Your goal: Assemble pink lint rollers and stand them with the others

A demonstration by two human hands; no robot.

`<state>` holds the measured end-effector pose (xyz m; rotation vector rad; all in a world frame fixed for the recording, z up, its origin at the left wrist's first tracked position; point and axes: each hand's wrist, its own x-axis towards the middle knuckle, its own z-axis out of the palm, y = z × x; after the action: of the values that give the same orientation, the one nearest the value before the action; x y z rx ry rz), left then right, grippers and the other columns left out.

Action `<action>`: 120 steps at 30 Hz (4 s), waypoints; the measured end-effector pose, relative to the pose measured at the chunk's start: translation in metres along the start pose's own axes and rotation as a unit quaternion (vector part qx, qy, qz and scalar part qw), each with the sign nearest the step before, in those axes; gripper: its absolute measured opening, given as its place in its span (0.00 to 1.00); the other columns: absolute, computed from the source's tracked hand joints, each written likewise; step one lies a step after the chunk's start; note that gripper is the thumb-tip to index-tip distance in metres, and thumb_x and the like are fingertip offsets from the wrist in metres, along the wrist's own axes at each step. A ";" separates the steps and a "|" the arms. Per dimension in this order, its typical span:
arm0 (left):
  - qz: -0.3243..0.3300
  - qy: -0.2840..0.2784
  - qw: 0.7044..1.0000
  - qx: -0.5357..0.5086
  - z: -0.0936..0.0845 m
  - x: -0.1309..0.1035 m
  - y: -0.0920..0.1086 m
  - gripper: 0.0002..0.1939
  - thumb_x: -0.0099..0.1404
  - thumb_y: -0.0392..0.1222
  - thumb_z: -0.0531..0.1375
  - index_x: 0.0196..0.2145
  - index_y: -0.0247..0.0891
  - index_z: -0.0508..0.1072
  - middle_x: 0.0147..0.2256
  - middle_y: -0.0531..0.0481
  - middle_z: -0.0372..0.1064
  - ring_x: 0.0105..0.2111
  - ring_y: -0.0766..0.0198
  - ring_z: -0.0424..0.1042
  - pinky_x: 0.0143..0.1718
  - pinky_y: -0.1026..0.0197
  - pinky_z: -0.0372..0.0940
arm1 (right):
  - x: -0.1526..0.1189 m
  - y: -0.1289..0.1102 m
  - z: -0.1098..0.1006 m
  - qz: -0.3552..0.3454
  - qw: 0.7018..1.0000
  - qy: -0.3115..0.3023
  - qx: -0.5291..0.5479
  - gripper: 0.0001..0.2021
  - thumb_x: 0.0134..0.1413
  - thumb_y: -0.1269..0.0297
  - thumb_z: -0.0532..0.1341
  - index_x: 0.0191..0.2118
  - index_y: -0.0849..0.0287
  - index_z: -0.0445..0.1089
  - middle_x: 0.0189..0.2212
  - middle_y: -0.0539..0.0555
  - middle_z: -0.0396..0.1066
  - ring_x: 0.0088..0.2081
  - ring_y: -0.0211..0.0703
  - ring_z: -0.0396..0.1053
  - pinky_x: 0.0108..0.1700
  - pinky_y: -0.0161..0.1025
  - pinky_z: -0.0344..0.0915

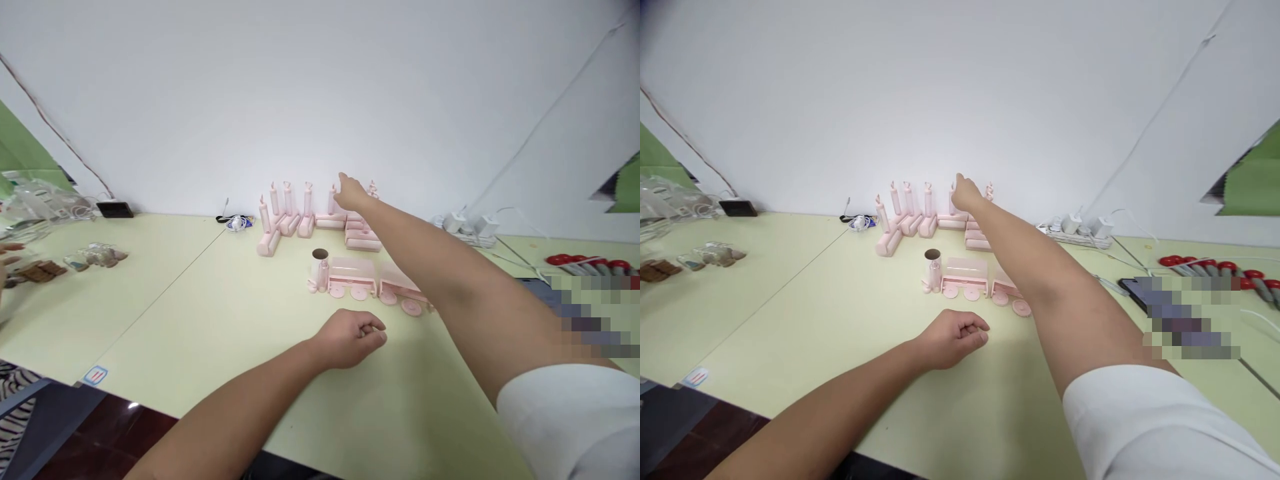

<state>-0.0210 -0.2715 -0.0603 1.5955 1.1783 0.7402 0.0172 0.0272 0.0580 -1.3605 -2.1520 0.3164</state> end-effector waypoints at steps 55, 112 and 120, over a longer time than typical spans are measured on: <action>0.040 -0.041 0.988 0.147 0.008 0.008 0.013 0.16 0.63 0.51 0.58 0.38 0.37 0.76 0.28 0.52 0.69 0.27 0.65 0.65 0.28 0.63 0.58 | -0.278 0.115 -0.080 0.029 0.957 0.289 0.006 0.06 0.57 0.61 0.57 0.35 0.55 0.70 0.50 0.62 0.72 0.55 0.55 0.66 0.57 0.53 0.60; 0.124 0.136 0.978 0.097 0.006 0.010 0.021 0.21 0.59 0.56 0.64 0.43 0.38 0.72 0.36 0.51 0.72 0.34 0.61 0.69 0.34 0.62 0.62 | -0.315 0.055 -0.033 -0.016 0.984 -0.151 -0.091 0.08 0.61 0.62 0.59 0.39 0.59 0.72 0.41 0.57 0.71 0.41 0.46 0.69 0.36 0.38 0.57; 0.119 0.135 0.978 0.101 0.006 0.009 0.022 0.21 0.58 0.56 0.64 0.43 0.38 0.73 0.36 0.51 0.72 0.34 0.61 0.69 0.34 0.61 0.62 | -0.316 0.058 -0.033 -0.022 0.984 -0.153 -0.093 0.13 0.59 0.63 0.58 0.49 0.59 0.68 0.43 0.59 0.71 0.43 0.50 0.69 0.35 0.39 0.56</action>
<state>-0.0053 -0.2662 -0.0422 1.8703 1.3027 1.0464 0.1810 -0.2296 -0.0497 -1.4420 -2.5157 0.3319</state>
